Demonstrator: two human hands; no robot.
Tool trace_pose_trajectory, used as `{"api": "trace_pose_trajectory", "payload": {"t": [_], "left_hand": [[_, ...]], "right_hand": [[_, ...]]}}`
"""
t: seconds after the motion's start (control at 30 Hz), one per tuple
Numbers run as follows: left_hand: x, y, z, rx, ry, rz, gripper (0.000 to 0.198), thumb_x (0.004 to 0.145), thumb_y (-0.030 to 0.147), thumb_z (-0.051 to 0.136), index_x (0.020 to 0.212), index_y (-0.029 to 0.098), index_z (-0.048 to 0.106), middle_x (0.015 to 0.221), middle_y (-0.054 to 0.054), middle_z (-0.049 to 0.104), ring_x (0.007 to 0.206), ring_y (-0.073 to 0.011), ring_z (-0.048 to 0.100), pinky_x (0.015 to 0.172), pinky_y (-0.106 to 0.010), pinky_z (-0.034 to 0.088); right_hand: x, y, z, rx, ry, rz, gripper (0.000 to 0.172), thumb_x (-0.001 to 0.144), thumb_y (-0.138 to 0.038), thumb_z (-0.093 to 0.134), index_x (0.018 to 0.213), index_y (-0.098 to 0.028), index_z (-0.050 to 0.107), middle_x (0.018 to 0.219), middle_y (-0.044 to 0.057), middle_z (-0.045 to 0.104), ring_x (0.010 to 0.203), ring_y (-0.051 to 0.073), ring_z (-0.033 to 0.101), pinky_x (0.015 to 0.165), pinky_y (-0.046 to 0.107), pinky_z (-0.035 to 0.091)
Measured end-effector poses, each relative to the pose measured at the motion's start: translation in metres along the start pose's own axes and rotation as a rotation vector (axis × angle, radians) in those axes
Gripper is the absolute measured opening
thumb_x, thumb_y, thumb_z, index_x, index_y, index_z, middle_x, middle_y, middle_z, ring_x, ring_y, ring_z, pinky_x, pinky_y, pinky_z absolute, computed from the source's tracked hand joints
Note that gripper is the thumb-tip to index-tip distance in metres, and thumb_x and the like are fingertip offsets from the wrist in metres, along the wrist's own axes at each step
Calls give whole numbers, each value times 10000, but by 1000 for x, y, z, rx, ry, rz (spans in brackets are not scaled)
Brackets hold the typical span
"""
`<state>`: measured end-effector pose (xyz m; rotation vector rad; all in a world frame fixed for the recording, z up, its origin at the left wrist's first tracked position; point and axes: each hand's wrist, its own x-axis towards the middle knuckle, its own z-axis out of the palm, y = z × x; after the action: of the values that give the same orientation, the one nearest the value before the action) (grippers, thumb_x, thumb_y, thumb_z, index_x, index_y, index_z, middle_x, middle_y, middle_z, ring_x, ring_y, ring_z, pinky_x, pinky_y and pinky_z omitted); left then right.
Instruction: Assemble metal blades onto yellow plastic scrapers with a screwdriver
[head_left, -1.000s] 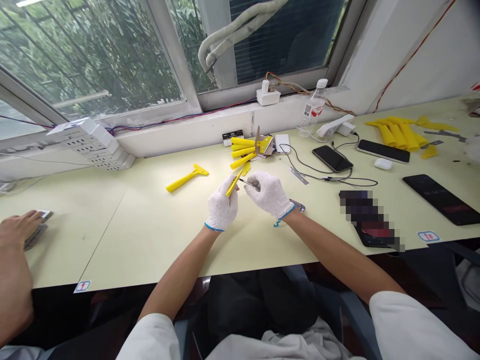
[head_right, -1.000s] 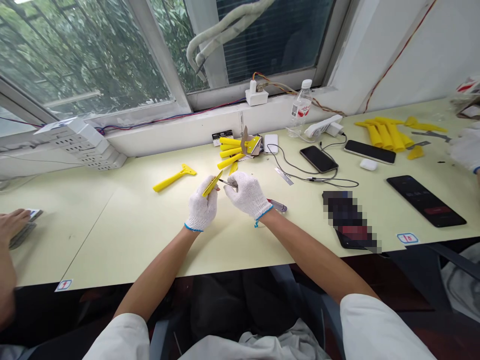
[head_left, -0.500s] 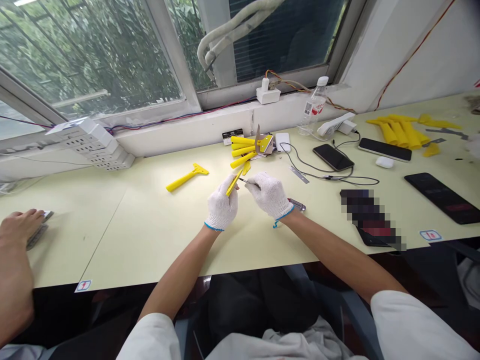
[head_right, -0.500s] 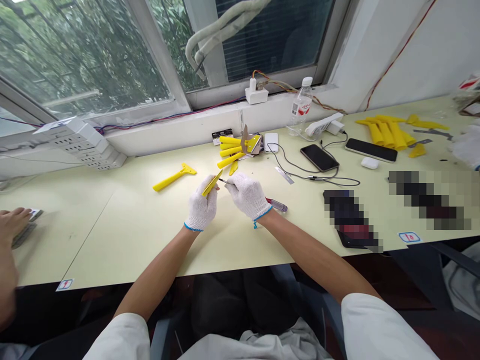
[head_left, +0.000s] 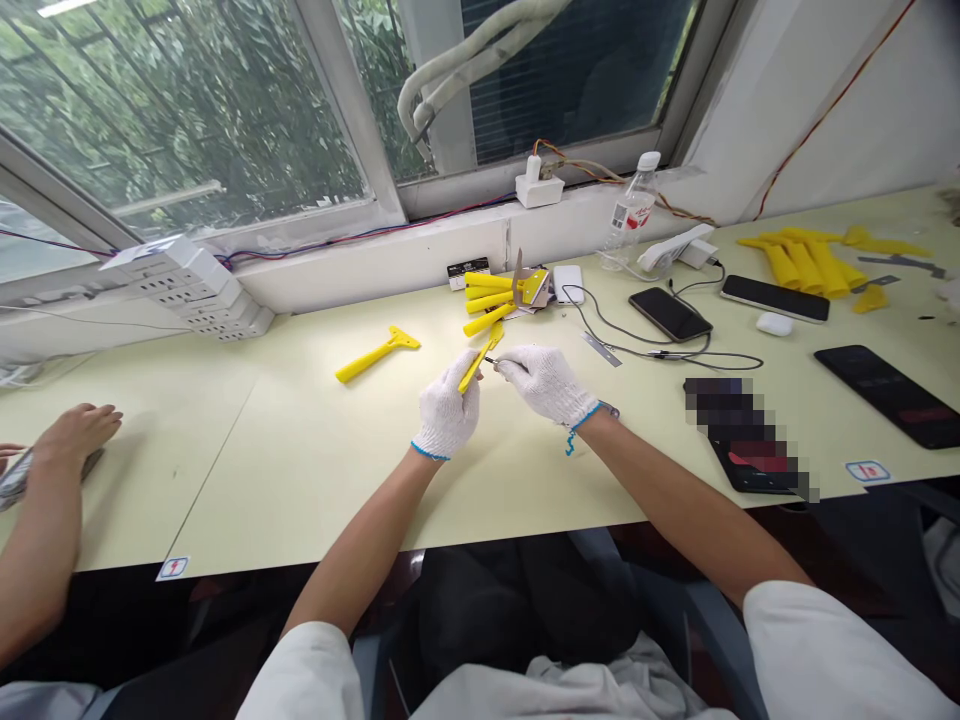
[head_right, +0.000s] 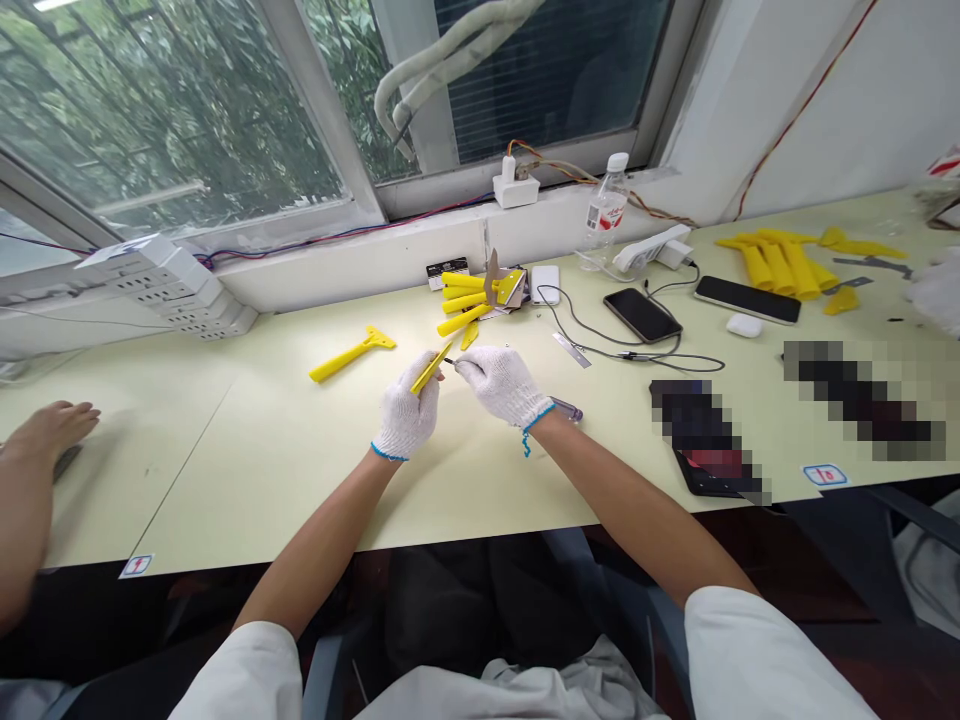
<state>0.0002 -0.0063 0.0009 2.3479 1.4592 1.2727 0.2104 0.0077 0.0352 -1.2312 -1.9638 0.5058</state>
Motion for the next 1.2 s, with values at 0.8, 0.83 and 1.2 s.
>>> {"api": "trace_pose_trajectory", "payload": {"t": [0.8, 0.83, 1.2], "left_hand": [[2, -1, 3, -7, 32, -9, 489, 1058, 170, 484, 1519, 259, 621, 1116, -50, 803, 1018, -201, 780, 954, -343, 609], [1, -1, 4, -2, 29, -8, 481, 1063, 179, 485, 1516, 260, 623, 1111, -50, 802, 1021, -202, 780, 956, -345, 611], [1, 3, 4, -28, 14, -10, 479, 1078, 201, 468, 1530, 247, 619, 1143, -71, 803, 1012, -206, 782, 941, -354, 618]], "right_hand": [[-7, 1, 23, -109, 100, -26, 339, 1109, -427, 598, 1153, -111, 714, 1109, 92, 700, 1056, 146, 667, 1040, 344, 574], [-6, 2, 23, -111, 99, -25, 338, 1107, -427, 603, 1137, -109, 714, 1093, 89, 699, 1039, 141, 667, 1026, 337, 578], [-10, -1, 17, -113, 157, -4, 314, 1078, -410, 647, 1135, -105, 694, 1094, 89, 683, 1027, 140, 638, 1027, 347, 568]]}}
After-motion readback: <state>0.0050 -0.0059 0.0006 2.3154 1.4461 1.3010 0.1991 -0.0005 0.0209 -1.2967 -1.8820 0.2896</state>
